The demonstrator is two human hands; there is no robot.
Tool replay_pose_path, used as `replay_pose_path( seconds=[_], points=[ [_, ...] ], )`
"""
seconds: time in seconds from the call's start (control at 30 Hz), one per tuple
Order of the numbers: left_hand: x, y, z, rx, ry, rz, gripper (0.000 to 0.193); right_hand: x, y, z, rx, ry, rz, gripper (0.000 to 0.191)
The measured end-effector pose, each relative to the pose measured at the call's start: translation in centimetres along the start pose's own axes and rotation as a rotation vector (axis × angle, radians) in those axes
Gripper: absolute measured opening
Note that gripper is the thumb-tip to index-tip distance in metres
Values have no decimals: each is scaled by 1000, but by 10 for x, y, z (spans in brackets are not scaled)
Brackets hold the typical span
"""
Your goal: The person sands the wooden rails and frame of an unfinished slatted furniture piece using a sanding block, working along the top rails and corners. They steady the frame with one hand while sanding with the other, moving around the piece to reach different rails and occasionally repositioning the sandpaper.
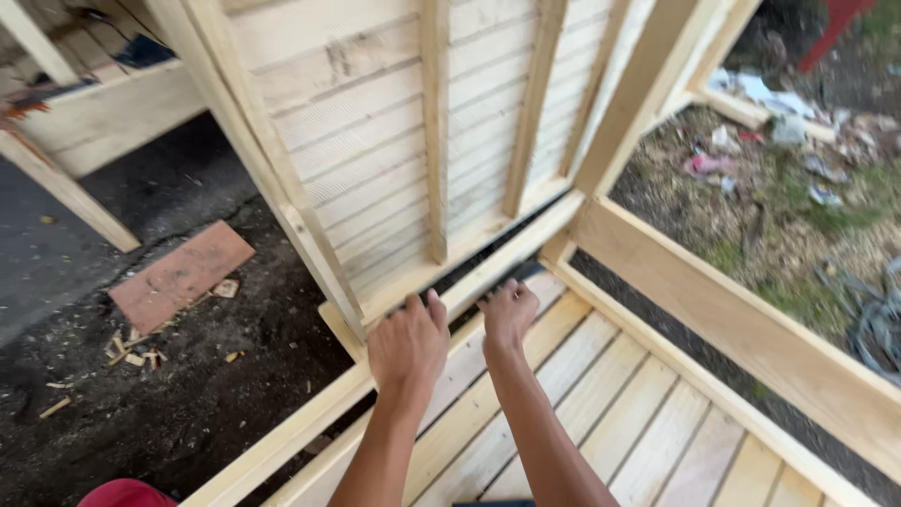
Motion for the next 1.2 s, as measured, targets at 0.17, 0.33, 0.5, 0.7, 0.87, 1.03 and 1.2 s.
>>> replay_pose_path(
  seconds=[0.17, 0.33, 0.5, 0.7, 0.87, 1.03, 1.2],
  points=[
    [-31, -47, -16, 49, 32, 235, 43, -39, -53, -32, -407, 99, -530, 24],
    [-92, -154, -49, 96, 159, 293, 35, -58, -115, -32, -495, 7, -980, 15],
    [-140, -235, -89, 206, 40, 121, 37, -99, -100, -4, -1023, -516, -1245, 25],
    [-168, -320, -129, 190, -257, -170, 38, -140, -57, -2, -770, -643, -1367, 31],
    [-197, -365, -162, 16, -216, 21, 37, -144, -60, 4, -988, -659, -1372, 27],
    [-213, -380, -181, 84, -194, -26, 34, -164, -62, 6, -1034, -744, -1334, 28],
    [-214, -366, -187, 3, -105, -12, 39, -254, -19, 22, -840, -865, -1549, 52]
  ],
)
Point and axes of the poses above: each hand's wrist, its own x-axis towards the middle knuckle, its own z-axis out of the palm, y = z × x, the point moved 2 cm from there along x, towards the middle knuckle, and after that the axes turned 3 degrees about y, right-handed, at the moved point
